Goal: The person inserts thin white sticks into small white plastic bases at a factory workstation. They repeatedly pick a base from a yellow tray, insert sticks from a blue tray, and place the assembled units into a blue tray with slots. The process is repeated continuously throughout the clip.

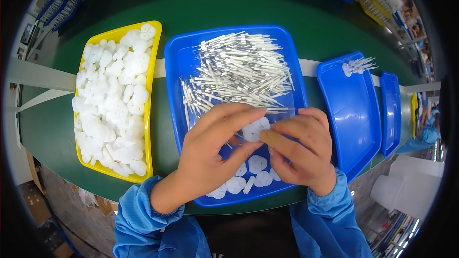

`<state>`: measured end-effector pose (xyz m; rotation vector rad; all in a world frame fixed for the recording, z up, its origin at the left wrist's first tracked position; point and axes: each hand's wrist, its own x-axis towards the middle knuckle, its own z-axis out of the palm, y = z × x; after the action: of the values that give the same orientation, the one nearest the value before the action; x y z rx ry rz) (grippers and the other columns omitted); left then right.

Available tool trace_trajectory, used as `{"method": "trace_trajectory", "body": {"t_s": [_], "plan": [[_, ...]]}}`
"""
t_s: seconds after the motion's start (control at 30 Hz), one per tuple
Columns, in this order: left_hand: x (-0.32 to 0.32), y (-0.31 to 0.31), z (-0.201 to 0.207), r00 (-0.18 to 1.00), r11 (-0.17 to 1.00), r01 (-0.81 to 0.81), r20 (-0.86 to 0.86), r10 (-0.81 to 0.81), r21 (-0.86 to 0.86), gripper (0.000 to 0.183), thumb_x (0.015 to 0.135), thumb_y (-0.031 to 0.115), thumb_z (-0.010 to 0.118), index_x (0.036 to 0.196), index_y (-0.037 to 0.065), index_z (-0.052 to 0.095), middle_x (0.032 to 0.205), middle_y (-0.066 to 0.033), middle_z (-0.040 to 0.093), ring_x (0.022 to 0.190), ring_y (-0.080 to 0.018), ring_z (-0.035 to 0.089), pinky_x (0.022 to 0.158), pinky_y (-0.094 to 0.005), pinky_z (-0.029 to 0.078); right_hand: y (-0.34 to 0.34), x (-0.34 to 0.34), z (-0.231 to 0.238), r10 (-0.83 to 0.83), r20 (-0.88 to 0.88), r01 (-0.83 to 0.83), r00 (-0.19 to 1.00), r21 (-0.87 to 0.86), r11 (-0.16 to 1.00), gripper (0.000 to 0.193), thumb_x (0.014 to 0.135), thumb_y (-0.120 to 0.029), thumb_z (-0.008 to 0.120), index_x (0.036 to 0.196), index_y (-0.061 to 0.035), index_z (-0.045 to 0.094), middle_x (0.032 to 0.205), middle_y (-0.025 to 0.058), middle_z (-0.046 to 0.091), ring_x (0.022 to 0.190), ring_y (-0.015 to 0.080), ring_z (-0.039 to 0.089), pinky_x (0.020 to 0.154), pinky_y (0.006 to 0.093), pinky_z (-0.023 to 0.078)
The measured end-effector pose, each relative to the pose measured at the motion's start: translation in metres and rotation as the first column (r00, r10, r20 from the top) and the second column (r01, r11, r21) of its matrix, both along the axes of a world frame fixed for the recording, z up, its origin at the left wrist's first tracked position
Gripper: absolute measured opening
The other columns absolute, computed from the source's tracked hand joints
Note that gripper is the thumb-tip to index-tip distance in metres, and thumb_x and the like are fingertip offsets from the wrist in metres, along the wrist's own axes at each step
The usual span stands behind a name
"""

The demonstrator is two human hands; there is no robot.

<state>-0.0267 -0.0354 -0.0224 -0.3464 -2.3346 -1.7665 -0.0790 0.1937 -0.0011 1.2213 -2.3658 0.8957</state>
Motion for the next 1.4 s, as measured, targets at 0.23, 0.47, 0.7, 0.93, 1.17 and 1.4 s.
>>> {"method": "trace_trajectory", "body": {"t_s": [0.23,0.47,0.7,0.93,1.17,1.4], "plan": [[0.0,0.003,0.006,0.995,0.988,0.033,0.084,-0.046,0.153,0.06,0.091,-0.009,0.082,0.147,0.008,0.074,0.137,-0.0149,0.072,0.112,-0.0251,0.075,0.078,-0.0291,0.064,-0.001,-0.005,0.002,-0.1,0.117,0.104,0.988,-0.026,0.994,0.04,0.078,-0.004,0.083,0.117,-0.014,0.086,0.111,0.0024,0.076,0.095,0.0245,0.073,0.094,0.0443,0.054],[-0.004,-0.01,-0.003,0.978,0.888,-0.182,0.175,0.117,0.423,0.029,0.106,0.005,0.074,0.134,0.002,0.08,0.133,-0.0121,0.071,0.111,-0.0165,0.072,0.076,-0.0264,0.063,-0.009,0.001,0.007,-0.02,-0.001,0.02,1.0,0.235,0.972,0.028,0.083,-0.012,0.083,0.111,-0.0126,0.082,0.109,0.0014,0.075,0.098,0.0199,0.071,0.088,0.0388,0.052],[0.0,-0.01,-0.003,0.965,0.867,-0.203,0.241,0.1,0.456,0.041,0.107,-0.003,0.07,0.148,0.003,0.072,0.126,-0.0082,0.066,0.103,-0.0111,0.066,0.078,-0.0213,0.06,-0.027,-0.004,0.0,-0.045,0.007,0.039,0.999,0.367,0.93,0.026,0.086,-0.011,0.077,0.112,-0.0088,0.078,0.102,0.0042,0.073,0.093,0.0225,0.071,0.085,0.0398,0.053],[-0.002,-0.007,-0.01,0.983,0.964,-0.13,0.158,0.094,0.232,0.046,0.101,-0.008,0.072,0.145,0.007,0.076,0.122,-0.0102,0.069,0.103,-0.0124,0.068,0.077,-0.0228,0.06,-0.009,-0.012,0.002,-0.039,0.301,0.065,0.953,-0.078,0.995,0.022,0.083,-0.005,0.088,0.104,-0.0102,0.081,0.103,0.0068,0.078,0.088,0.0256,0.074,0.077,0.0378,0.054],[-0.001,-0.002,-0.004,0.973,0.935,-0.18,0.197,0.123,0.305,0.043,0.1,-0.007,0.074,0.141,0.006,0.077,0.124,-0.0108,0.07,0.106,-0.0156,0.072,0.083,-0.025,0.066,-0.012,-0.006,-0.003,-0.009,0.371,0.019,0.929,-0.023,1.0,0.03,0.085,-0.005,0.089,0.114,-0.0121,0.085,0.086,0.0042,0.077,0.073,0.0214,0.073,0.073,0.036,0.055],[-0.002,-0.002,-0.003,0.978,0.942,-0.179,0.155,0.139,0.284,0.043,0.1,-0.009,0.075,0.14,0.005,0.077,0.126,-0.0108,0.07,0.109,-0.0152,0.072,0.084,-0.0241,0.067,-0.012,-0.005,-0.001,0.011,0.39,0.023,0.921,-0.083,0.996,0.03,0.087,-0.003,0.087,0.116,-0.0083,0.085,0.073,0.0039,0.072,0.061,0.0202,0.069,0.065,0.0349,0.053]]}}
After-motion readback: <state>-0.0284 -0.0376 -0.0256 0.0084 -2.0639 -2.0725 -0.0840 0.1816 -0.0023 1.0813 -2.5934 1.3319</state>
